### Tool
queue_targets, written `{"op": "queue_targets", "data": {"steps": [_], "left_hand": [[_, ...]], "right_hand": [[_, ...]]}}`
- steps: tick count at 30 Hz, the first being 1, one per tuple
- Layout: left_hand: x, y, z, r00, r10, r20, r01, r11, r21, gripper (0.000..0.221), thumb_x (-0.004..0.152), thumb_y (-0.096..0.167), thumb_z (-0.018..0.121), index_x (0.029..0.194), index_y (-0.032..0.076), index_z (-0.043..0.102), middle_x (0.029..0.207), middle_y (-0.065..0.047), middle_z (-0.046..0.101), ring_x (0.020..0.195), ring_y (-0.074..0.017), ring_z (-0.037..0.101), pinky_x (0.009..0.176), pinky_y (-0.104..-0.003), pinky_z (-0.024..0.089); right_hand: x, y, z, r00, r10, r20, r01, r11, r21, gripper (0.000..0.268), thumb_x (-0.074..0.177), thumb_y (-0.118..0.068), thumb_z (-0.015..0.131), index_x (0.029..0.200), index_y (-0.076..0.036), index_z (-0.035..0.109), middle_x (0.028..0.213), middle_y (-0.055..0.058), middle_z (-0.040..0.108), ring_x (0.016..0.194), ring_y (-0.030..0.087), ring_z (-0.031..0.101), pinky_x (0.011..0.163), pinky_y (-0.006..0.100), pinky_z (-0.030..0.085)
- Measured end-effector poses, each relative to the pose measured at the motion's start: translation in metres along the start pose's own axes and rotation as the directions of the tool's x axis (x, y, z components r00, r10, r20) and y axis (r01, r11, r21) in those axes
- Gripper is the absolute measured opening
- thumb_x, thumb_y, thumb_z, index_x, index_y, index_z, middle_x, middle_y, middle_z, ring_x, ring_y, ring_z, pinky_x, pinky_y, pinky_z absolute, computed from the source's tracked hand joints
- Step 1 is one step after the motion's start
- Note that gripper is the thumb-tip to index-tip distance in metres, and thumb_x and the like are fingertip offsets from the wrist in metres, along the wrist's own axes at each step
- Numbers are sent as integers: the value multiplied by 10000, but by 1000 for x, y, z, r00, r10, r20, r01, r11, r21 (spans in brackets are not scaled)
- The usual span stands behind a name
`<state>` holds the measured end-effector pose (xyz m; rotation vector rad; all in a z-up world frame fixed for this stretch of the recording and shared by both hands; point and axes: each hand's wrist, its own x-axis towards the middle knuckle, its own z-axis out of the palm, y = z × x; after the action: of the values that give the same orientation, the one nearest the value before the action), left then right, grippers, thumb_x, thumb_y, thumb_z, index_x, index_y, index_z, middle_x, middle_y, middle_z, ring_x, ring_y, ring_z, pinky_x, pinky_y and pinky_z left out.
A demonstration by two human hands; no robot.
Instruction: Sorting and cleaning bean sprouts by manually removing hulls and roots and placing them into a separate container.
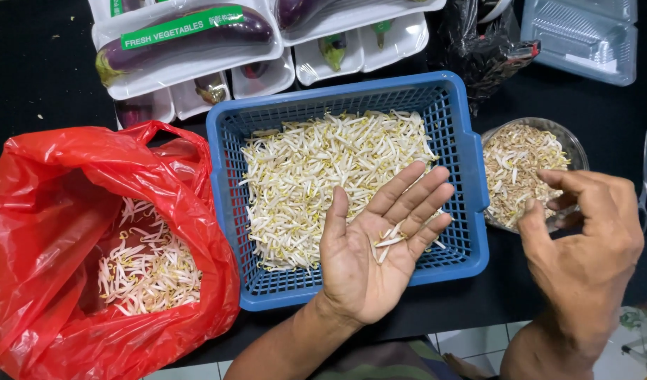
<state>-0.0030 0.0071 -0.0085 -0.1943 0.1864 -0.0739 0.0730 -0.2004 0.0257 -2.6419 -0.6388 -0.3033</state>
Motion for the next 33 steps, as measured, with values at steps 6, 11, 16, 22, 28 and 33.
{"op": "queue_targets", "data": {"steps": [6, 11, 16, 22, 28, 33], "left_hand": [[2, -8, 11, 999, -40, -24, 43, 995, 91, 910, 989, 641, 358, 1614, -15, 277, 1688, -260, 253, 1558, -358, 282, 1266, -460, 280], [3, -14, 10, 999, -25, -45, 27, 999, 45, 928, 957, 633, 432, 1603, -14, 273, 1669, -277, 249, 1550, -356, 268, 1309, -464, 174], [4, -12, 8, 999, -15, -36, 16, 998, 54, 936, 958, 641, 424, 1605, -17, 265, 1662, -283, 250, 1545, -355, 271, 1318, -452, 163], [1, -21, -22, 981, 116, -155, -79, 971, 226, 526, 1006, 259, 524, 1391, -99, 552, 1291, -278, 651, 1170, -306, 657, 1023, -359, 535], [-3, -35, -22, 934, 284, -216, -162, 877, 452, 255, 912, 46, 706, 1146, -32, 642, 904, -80, 662, 804, -114, 608, 759, -229, 505], [-3, -36, -25, 899, 367, -237, -197, 824, 530, 132, 930, 69, 738, 1030, 17, 668, 946, -89, 671, 784, -108, 610, 719, -207, 494]], "right_hand": [[-1, -54, -3, 937, -343, 65, 274, 839, 469, 203, 863, -69, 758, 1051, 5, 739, 1050, 187, 663, 914, 221, 706, 864, 304, 590], [16, -70, 1, 831, -543, 120, 489, 816, 309, 219, 975, -167, 687, 1176, -85, 713, 1031, 101, 644, 830, 240, 631, 752, 375, 524], [22, -71, 3, 814, -554, 174, 489, 815, 309, 137, 988, -157, 645, 1080, -73, 702, 1049, 94, 645, 788, 261, 617, 727, 390, 497], [22, -74, -2, 910, -412, 37, 354, 821, 448, 95, 933, -48, 691, 1007, 10, 708, 976, 132, 751, 845, 237, 721, 809, 347, 541], [20, -77, 2, 961, -277, -8, 247, 843, 478, 146, 926, 60, 683, 1067, 67, 721, 1041, 182, 770, 891, 259, 768, 821, 341, 577], [21, -78, 7, 971, -236, -42, 227, 852, 473, 65, 929, -36, 723, 921, 17, 687, 893, 138, 696, 723, 173, 624, 605, 258, 488]]}}
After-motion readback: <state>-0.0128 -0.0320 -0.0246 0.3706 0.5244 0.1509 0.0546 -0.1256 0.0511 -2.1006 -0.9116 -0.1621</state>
